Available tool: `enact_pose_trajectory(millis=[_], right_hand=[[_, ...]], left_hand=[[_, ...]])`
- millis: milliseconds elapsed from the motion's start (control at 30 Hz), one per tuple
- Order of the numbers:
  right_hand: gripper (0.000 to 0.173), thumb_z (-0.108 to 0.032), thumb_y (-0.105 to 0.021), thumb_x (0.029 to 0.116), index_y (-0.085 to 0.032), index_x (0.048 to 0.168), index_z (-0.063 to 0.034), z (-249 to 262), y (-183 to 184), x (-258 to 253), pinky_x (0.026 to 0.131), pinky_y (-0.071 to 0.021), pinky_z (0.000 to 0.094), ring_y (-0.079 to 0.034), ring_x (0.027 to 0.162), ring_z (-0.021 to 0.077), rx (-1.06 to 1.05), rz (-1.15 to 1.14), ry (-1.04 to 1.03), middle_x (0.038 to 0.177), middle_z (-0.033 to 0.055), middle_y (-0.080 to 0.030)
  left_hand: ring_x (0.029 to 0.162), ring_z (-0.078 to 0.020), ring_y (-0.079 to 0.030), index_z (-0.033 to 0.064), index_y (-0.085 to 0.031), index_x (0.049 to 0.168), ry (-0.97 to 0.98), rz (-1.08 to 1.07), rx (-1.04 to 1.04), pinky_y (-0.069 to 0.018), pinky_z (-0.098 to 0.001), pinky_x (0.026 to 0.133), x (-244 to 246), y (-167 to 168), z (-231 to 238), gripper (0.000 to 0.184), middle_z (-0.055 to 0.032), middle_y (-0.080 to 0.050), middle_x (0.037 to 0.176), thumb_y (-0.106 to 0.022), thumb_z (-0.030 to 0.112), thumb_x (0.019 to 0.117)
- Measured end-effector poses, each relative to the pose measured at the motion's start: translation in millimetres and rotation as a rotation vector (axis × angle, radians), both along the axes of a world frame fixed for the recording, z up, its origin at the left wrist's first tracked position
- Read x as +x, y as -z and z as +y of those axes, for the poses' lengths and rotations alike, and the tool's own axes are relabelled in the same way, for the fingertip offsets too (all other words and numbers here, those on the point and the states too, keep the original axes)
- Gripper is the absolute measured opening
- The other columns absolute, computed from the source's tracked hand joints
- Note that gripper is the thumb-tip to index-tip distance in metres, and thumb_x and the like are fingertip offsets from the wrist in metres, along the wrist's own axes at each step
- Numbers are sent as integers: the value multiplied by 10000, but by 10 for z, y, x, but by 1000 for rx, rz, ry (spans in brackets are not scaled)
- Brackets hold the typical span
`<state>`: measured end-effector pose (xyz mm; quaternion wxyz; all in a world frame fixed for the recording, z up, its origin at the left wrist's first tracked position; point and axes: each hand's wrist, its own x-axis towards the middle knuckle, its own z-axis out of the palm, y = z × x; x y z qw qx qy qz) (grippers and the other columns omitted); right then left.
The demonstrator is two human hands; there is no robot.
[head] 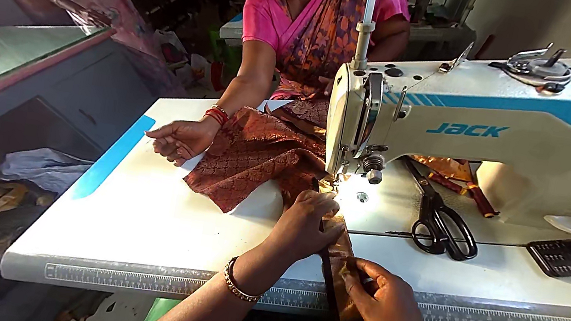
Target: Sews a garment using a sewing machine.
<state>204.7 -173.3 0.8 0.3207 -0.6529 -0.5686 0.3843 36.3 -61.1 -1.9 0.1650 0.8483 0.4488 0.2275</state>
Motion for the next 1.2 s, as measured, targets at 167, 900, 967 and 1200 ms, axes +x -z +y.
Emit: enact_pose_trajectory(millis=[167,900,967,1200], right_hand=[[252,-162,-584,1048,-729,1191,-13,481,-373,302,856,-565,542,-695,971,339,147,-373,-78,1109,192,-698],[393,-234,-645,1009,-624,1247,77,1797,-163,111,1056,-459,542,-590,1249,404,169,-501,-76,1258,277,-634],[384,-247,-629,1022,-638,1202,93,1751,-202,93,1029,-471,538,-604,1220,408,128,-558,-63,1217,276,-647],[333,-223,-631,1024,-663,1116,96,1653,-220,92,989,-484,556,-633,1155,410,173,-513,-40,1135,270,-673]], left_hand=[[1338,-334,-539,57,-728,1149,7,13,-17,-441,-526,1091,7,15,44,328,-125,-644,1371,-696,327,965],[1394,-206,-493,108,-629,1401,31,172,-109,-339,-412,1197,-106,-106,163,553,-23,-618,1432,-720,410,946],[1439,-213,-440,128,-606,1434,32,199,-143,-309,-479,1202,-101,-132,153,558,-10,-574,1486,-692,421,966],[1507,-249,-329,208,-516,1517,-51,340,-240,-207,-737,1134,24,-172,98,596,55,-447,1592,-620,481,998]])
